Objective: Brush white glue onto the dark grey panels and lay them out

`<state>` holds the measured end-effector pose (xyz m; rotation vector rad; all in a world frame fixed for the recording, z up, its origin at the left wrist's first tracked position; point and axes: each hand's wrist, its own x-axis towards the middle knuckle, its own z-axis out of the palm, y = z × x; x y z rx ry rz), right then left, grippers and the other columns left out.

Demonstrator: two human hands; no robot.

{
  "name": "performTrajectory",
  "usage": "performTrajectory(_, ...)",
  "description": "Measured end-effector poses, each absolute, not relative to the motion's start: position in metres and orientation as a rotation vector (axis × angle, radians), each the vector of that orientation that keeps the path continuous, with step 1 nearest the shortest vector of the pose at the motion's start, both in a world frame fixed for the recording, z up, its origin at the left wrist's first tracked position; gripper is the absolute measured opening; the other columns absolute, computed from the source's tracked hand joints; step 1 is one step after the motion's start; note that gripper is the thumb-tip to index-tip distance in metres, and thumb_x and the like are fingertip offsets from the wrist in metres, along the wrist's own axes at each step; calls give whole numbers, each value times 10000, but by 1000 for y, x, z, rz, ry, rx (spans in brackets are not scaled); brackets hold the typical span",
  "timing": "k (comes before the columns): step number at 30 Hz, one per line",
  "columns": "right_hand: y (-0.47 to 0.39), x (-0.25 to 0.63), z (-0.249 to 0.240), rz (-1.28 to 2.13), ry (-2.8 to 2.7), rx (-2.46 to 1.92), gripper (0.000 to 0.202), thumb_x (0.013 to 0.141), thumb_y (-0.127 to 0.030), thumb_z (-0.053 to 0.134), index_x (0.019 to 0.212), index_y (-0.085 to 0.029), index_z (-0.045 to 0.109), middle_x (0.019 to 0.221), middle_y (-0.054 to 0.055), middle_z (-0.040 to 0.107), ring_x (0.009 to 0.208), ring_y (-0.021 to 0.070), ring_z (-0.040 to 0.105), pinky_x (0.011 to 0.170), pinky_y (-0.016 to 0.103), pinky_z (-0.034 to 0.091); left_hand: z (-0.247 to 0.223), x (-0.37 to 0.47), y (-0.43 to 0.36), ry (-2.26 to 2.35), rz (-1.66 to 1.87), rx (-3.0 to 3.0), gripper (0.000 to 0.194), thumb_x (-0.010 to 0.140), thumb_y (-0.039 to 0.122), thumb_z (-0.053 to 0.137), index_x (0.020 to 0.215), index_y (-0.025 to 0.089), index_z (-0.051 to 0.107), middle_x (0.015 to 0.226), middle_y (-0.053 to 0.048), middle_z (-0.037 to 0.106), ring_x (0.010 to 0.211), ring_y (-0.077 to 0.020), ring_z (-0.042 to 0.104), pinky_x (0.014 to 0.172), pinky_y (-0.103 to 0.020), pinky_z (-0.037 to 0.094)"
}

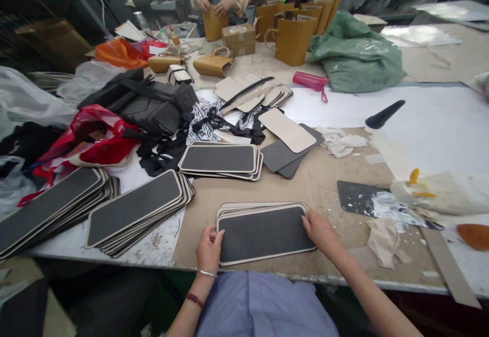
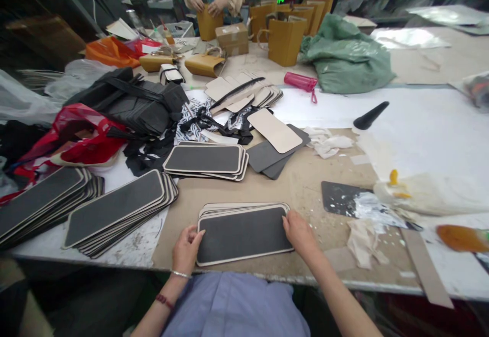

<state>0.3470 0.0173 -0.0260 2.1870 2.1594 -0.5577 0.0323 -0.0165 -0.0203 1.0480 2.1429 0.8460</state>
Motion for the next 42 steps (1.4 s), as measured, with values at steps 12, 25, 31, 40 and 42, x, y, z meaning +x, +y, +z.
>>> performTrajectory(12,19,354,-48,-480,2137,2134,175,891,-251,360,770,-181,464,756,91,576,708,220,571,618,301,355,-26,34,-18,2118,911,1035,244,647,364,570,817,193,537,529,47,536,539,-151,532,595,-273,420)
performTrajectory(25,17,346,-40,-397,2114,2200,177,884,-231,385,771,-157,500,739,95,580,701,217,569,612,293,358,-29,32,-19,2107,888,1038,237,650,309,569,850,190,523,541,54,530,553,-146,528,626,-275,418)
performTrajectory(31,16,346,-39,-424,2070,2225,178,893,-245,390,802,-151,510,746,79,591,703,192,571,612,269,357,-27,31,-20,2111,851,1079,292,656,362,558,887,186,524,555,44,542,558,-158,538,627,-291,429)
performTrajectory(40,17,343,-36,-427,2054,2263,173,890,-240,400,811,-152,527,751,76,593,724,190,578,624,268,362,-29,30,-20,2138,793,1147,353,656,427,533,905,177,529,567,33,559,570,-167,556,640,-306,453)
performTrajectory(42,16,341,-36,-417,2057,2273,164,887,-239,409,815,-153,529,742,70,590,718,190,579,627,272,367,-30,30,-20,2145,784,1157,364,660,434,526,914,174,525,576,30,562,574,-168,556,645,-309,453)
